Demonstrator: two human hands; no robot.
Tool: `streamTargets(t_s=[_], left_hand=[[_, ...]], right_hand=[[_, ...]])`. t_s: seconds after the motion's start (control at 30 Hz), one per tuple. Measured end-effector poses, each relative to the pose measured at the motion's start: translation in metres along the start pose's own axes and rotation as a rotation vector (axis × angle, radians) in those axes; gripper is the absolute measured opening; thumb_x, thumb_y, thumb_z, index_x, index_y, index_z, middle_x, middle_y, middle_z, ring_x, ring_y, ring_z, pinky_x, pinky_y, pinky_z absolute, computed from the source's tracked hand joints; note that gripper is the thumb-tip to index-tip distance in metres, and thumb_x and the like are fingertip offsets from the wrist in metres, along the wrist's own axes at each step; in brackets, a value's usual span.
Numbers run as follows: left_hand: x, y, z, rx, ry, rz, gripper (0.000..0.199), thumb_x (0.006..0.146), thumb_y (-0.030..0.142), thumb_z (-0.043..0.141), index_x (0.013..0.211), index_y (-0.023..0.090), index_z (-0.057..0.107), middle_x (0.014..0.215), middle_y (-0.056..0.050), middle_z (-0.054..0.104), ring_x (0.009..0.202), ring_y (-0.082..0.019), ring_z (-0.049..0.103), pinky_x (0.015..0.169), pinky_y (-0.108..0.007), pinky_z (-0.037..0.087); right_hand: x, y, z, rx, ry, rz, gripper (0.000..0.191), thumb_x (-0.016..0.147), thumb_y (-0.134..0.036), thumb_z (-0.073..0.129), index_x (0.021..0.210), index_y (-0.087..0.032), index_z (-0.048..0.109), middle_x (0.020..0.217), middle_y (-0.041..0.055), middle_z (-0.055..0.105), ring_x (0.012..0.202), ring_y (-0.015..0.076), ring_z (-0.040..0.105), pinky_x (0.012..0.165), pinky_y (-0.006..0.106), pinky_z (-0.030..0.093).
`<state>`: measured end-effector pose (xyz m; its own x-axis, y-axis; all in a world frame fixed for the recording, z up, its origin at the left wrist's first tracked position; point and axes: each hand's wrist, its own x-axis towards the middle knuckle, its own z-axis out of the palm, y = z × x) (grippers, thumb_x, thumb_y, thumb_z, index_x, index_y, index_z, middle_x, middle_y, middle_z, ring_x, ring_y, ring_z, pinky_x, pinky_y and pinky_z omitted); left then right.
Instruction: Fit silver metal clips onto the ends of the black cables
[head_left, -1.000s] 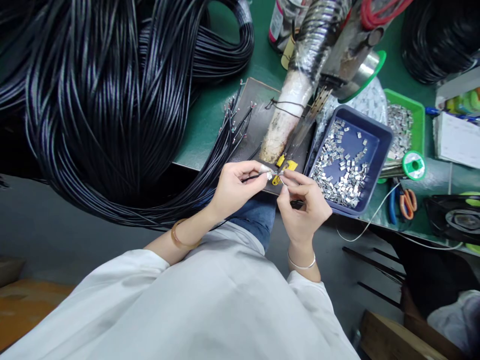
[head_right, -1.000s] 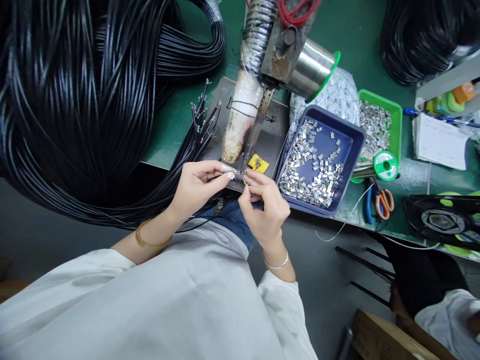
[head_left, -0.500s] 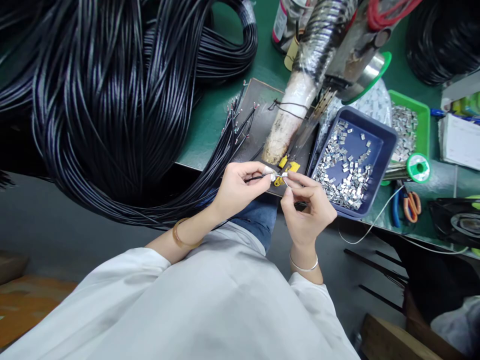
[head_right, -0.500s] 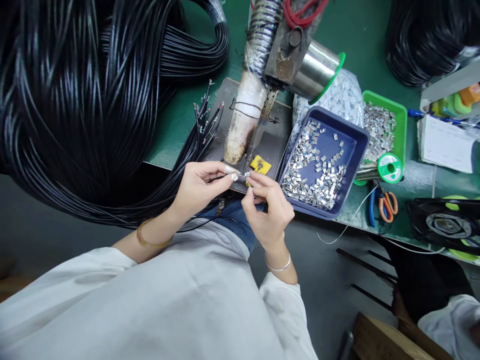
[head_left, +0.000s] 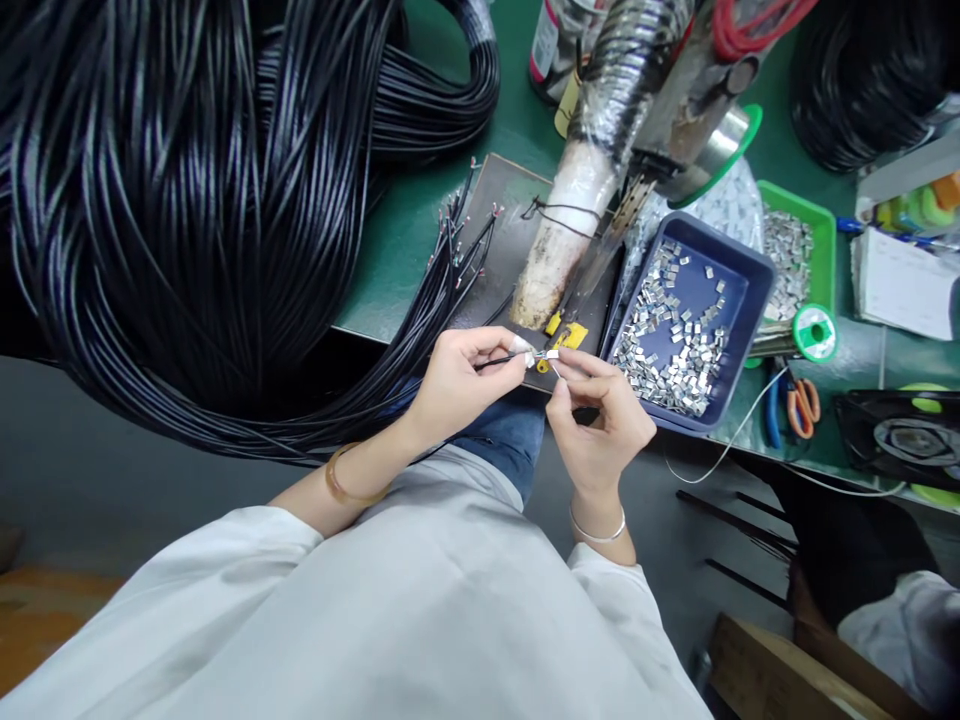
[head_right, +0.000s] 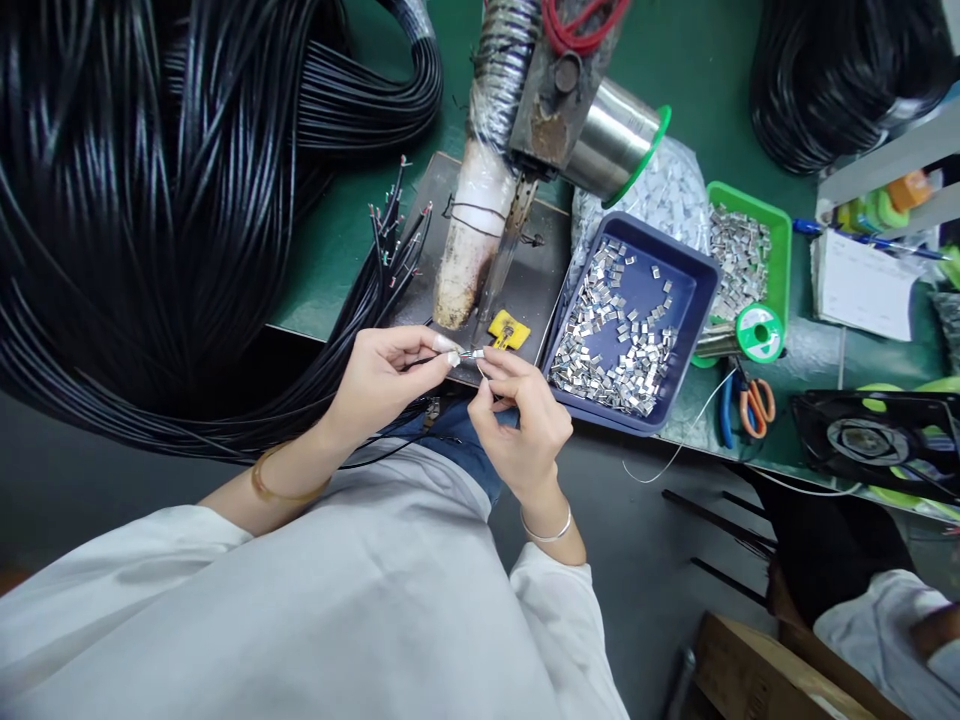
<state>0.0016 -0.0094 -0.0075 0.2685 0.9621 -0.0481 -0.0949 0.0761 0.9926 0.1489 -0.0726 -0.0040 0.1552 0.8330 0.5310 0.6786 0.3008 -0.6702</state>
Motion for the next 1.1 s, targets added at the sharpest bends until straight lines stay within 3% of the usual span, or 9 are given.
streamTargets(t_s=[0.23,0.33,0.4,0.53,0.63,0.73,0.83,0.97,1.1], left_hand=[[-0.001,-0.004,0.001,0.07,-0.004,0.048,0.009,0.077,0.021,0.069,0.072,0.013,0.068,0.059,0.002,0.059,0.055,-0.008,0.052,0.052,-0.019,0.04],[-0.006,-0.005,-0.003,0.167,-0.089,0.054,0.012,0.083,0.022,0.065,0.076,0.013,0.068,0.054,0.004,0.05,0.05,-0.007,0.043,0.049,-0.019,0.032],[-0.012,-0.005,-0.009,0.282,-0.251,0.055,0.013,0.086,0.022,0.062,0.08,0.013,0.069,0.052,0.006,0.045,0.049,-0.006,0.037,0.049,-0.02,0.027],[-0.029,-0.006,-0.025,0.618,-0.651,0.104,0.016,0.089,0.018,0.059,0.086,0.015,0.074,0.053,0.005,0.054,0.048,-0.007,0.041,0.052,-0.023,0.027],[-0.037,-0.007,-0.036,0.694,-0.648,0.141,0.017,0.091,0.023,0.06,0.091,0.017,0.076,0.071,-0.001,0.072,0.059,-0.011,0.06,0.059,-0.023,0.038],[-0.033,-0.005,-0.042,0.709,-0.37,0.224,0.02,0.092,0.03,0.063,0.097,0.015,0.075,0.083,-0.004,0.076,0.067,-0.013,0.067,0.065,-0.023,0.045],[-0.017,0.001,-0.04,0.996,-0.044,0.342,0.023,0.094,0.029,0.059,0.103,0.014,0.073,0.091,-0.008,0.073,0.079,-0.02,0.069,0.07,-0.028,0.047],[0.005,0.004,-0.033,1.282,0.069,0.277,0.019,0.093,0.019,0.054,0.101,0.015,0.07,0.102,-0.01,0.07,0.079,-0.023,0.07,0.063,-0.031,0.042],[0.014,-0.004,-0.033,1.138,0.177,0.31,0.011,0.085,0.012,0.056,0.087,0.016,0.066,0.087,-0.006,0.069,0.073,-0.019,0.066,0.062,-0.03,0.041]], right_hand=[[-0.003,0.003,0.003,-0.001,0.0,-0.019,0.014,0.084,-0.011,0.064,0.088,-0.023,0.059,0.108,0.0037,0.076,0.09,0.0153,0.076,0.065,0.024,0.061],[-0.004,0.006,0.001,0.032,0.045,0.015,0.012,0.087,-0.013,0.063,0.093,-0.023,0.06,0.099,0.0019,0.076,0.083,0.0151,0.076,0.066,0.027,0.062],[-0.002,0.008,-0.004,0.054,0.183,-0.024,0.007,0.09,-0.016,0.061,0.092,-0.023,0.06,0.079,-0.0031,0.071,0.061,0.0124,0.07,0.053,0.027,0.058],[0.007,0.008,-0.024,0.01,0.663,-0.31,0.009,0.09,-0.029,0.061,0.084,-0.027,0.055,0.057,-0.0102,0.037,0.032,0.005,0.028,0.032,0.025,0.028],[0.012,0.008,-0.045,-0.193,0.787,-0.2,0.013,0.088,-0.035,0.062,0.08,-0.028,0.055,0.061,-0.0076,0.036,0.036,0.0062,0.027,0.036,0.027,0.024],[0.014,0.021,-0.065,-0.45,0.394,0.141,0.013,0.084,-0.033,0.066,0.078,-0.024,0.06,0.07,-0.0016,0.056,0.057,0.0151,0.056,0.057,0.033,0.046],[0.023,0.046,-0.075,-0.583,0.012,0.316,0.013,0.083,-0.033,0.063,0.078,-0.021,0.06,0.072,0.0003,0.063,0.065,0.0173,0.06,0.068,0.033,0.047],[0.041,0.067,-0.071,-0.644,-0.147,0.392,0.014,0.079,-0.033,0.062,0.073,-0.021,0.058,0.072,0.0016,0.065,0.067,0.0181,0.06,0.074,0.034,0.045],[0.051,0.066,-0.068,-0.719,-0.264,0.333,0.011,0.079,-0.028,0.058,0.071,-0.022,0.055,0.074,0.0027,0.064,0.071,0.0187,0.057,0.072,0.033,0.04]])
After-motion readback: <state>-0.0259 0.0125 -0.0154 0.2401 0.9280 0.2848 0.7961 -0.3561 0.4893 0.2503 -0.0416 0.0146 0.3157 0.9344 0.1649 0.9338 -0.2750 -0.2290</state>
